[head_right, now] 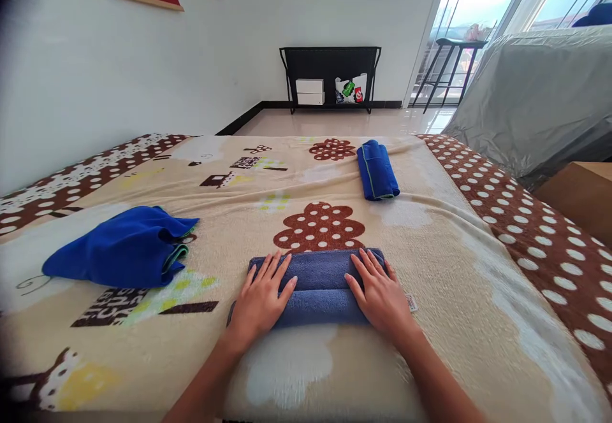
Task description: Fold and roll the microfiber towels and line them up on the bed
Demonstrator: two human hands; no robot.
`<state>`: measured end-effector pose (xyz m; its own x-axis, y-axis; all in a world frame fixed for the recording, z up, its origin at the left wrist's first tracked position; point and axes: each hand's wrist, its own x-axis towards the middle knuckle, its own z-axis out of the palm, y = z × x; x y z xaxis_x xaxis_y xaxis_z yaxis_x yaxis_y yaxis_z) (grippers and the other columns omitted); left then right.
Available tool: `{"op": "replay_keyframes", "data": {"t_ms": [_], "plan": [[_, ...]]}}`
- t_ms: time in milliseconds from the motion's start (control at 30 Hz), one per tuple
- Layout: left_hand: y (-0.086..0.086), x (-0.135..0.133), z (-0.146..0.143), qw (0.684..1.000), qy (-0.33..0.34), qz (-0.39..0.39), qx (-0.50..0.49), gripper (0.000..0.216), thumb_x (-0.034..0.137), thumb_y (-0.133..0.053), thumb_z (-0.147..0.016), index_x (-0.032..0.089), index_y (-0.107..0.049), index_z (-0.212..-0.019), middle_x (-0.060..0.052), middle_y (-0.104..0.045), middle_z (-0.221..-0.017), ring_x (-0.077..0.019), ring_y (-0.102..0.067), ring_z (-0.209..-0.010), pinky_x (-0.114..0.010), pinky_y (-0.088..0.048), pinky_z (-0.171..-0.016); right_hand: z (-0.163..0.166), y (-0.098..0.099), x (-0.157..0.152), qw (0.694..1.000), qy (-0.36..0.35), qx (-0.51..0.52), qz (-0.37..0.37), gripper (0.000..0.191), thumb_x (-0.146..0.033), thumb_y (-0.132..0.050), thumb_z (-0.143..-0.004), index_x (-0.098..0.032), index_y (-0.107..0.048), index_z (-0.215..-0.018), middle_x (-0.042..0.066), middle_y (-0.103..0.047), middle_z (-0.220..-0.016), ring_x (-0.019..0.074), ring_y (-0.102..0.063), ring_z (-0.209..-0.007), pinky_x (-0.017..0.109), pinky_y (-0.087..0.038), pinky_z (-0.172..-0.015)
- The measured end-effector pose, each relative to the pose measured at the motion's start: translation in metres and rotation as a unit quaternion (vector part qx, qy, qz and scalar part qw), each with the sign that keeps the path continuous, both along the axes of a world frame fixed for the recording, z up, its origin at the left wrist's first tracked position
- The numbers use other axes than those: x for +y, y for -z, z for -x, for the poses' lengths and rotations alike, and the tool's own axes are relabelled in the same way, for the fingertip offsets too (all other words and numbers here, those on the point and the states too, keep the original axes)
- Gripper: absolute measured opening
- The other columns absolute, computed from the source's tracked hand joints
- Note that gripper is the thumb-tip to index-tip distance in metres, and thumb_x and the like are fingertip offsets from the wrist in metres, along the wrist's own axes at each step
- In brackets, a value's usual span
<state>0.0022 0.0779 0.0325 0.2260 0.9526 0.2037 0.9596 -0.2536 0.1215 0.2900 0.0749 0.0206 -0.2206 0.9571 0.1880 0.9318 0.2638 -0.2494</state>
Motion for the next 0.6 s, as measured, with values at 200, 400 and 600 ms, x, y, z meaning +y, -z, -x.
{"op": "replay_keyframes", "data": {"t_ms": [200,400,600], "plan": [[-0.014,-0.017,0.001,0.99,0.078,-0.117,-0.026,0.045,0.031,-0.046,-0.1,0.017,-0.049,-0.143,-0.015,-0.05,-0.15,-0.0286,-0.044,-0.141,-0.054,-0.039,-0.113,-0.004,-0.005,-0.01,0.999,-0.023,0.016,-0.042,0.049,-0.045,-0.037,-0.103,-0.022,-0.049,-0.144,0.008,-0.042,-0.154,0.0234,-0.036,-0.146,0.05,-0.032,-0.118],[-0.004,-0.086,0.04,0.972,0.141,-0.189,-0.01,0.049,0.007,-0.054,-0.089,0.018,-0.054,-0.137,-0.011,-0.065,-0.129,-0.0233,-0.058,-0.124,-0.043,-0.038,-0.113,-0.035,0.009,-0.086,0.976,-0.122,-0.038,-0.178,0.061,-0.014,-0.044,-0.094,-0.025,-0.035,-0.153,0.006,-0.048,-0.15,0.0214,-0.043,-0.141,0.039,-0.03,-0.114],[0.011,-0.083,0.038,0.984,0.097,-0.149,-0.004,0.057,0.003,-0.046,-0.085,0.014,-0.047,-0.141,-0.011,-0.062,-0.134,-0.0237,-0.056,-0.125,-0.046,-0.031,-0.116,-0.013,0.011,-0.082,0.984,-0.058,-0.038,-0.165,0.054,-0.015,-0.045,-0.09,-0.02,-0.045,-0.144,0.008,-0.058,-0.141,0.0233,-0.054,-0.129,0.044,-0.023,-0.113]]}}
